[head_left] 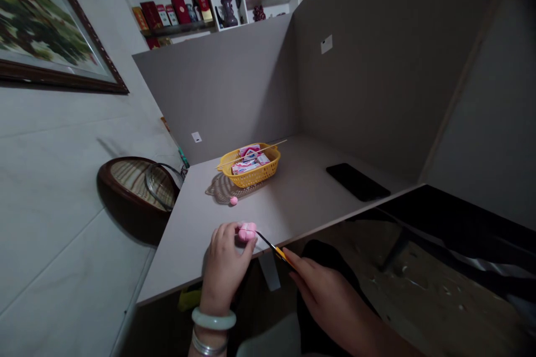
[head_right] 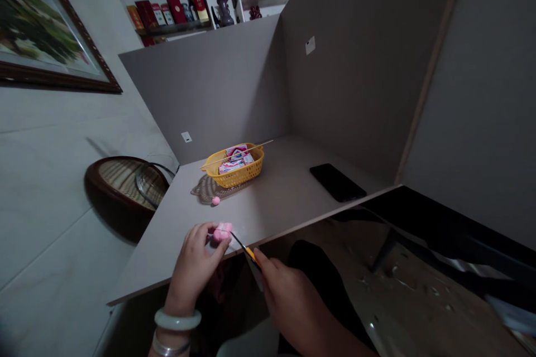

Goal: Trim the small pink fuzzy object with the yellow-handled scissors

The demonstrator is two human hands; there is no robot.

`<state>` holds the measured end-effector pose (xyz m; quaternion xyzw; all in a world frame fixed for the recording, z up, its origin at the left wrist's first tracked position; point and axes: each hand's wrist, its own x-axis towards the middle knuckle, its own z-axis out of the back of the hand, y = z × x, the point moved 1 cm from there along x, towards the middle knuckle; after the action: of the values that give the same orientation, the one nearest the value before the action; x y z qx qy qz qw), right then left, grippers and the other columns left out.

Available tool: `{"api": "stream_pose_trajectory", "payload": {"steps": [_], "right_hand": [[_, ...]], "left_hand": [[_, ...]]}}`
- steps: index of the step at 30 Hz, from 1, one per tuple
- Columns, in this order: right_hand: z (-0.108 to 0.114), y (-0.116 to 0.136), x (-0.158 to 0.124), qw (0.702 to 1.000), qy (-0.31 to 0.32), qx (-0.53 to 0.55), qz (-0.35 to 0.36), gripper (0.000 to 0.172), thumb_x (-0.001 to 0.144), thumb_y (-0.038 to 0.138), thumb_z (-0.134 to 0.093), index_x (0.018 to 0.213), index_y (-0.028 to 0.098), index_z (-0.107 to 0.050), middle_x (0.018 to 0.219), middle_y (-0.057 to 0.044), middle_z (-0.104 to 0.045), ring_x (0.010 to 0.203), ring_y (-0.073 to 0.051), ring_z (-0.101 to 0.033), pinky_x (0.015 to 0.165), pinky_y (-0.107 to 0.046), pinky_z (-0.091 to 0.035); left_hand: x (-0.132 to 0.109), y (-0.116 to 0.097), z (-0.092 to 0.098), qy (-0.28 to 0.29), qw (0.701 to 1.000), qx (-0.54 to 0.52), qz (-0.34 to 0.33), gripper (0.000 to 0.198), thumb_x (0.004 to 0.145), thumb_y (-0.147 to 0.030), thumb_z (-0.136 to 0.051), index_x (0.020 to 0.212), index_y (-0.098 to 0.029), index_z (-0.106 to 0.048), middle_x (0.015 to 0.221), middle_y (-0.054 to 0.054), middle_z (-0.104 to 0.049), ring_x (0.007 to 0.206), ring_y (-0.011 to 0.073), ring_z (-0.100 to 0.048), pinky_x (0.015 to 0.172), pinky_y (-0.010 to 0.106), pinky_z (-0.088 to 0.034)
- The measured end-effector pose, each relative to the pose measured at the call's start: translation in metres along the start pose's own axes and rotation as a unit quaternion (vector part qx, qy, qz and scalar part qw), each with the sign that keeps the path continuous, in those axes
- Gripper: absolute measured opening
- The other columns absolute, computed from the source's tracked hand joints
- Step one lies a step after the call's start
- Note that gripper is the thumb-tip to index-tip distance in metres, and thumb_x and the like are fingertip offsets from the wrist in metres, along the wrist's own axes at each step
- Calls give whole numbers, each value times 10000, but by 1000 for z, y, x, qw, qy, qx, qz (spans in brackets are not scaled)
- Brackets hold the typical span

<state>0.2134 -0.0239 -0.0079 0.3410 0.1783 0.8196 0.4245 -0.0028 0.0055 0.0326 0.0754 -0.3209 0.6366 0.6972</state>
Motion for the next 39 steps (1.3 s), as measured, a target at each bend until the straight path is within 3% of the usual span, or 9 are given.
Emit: {"api": "stream_pose_trajectory", "payload": {"steps": [7,16,33,39], "right_hand": [[-6,3,4,1000,28,9,-7,455,961,168,-361,1389,171,-515,988,-94,-725,880,-213,-705,797,-314,-545],[-12,13,12,999,31,-32,4,464,965,131,-344,1404,152,-492,979,-103,-717,847,-218,-706,751,-311,-546],[-10,15,10,999,5,-48,23,467,954,141,-326,1382,151,-513,918,-103,-720,768,-215,-706,689,-305,-553],[-7,18,11,999,-12,-31,36,469,961,172,-341,1393,224,-517,905,-73,-731,725,-191,-696,639,-266,-534]], "left_hand": [[-9,10,-1,-22,999,-47,15,300,913,-474,-546,1053,-214,-600,990,72,-668,921,236,-628,820,392,-528],[-13,12,-2,5,994,-93,51,326,962,-495,-446,1039,-246,-642,977,52,-691,924,218,-638,834,360,-506],[-13,8,-2,-35,999,-34,-3,283,980,-438,-444,1028,-226,-626,1010,66,-665,974,236,-589,863,392,-484],[-14,5,-1,-51,998,-28,-16,253,947,-457,-515,952,-237,-638,955,47,-672,909,214,-589,796,345,-477]]}}
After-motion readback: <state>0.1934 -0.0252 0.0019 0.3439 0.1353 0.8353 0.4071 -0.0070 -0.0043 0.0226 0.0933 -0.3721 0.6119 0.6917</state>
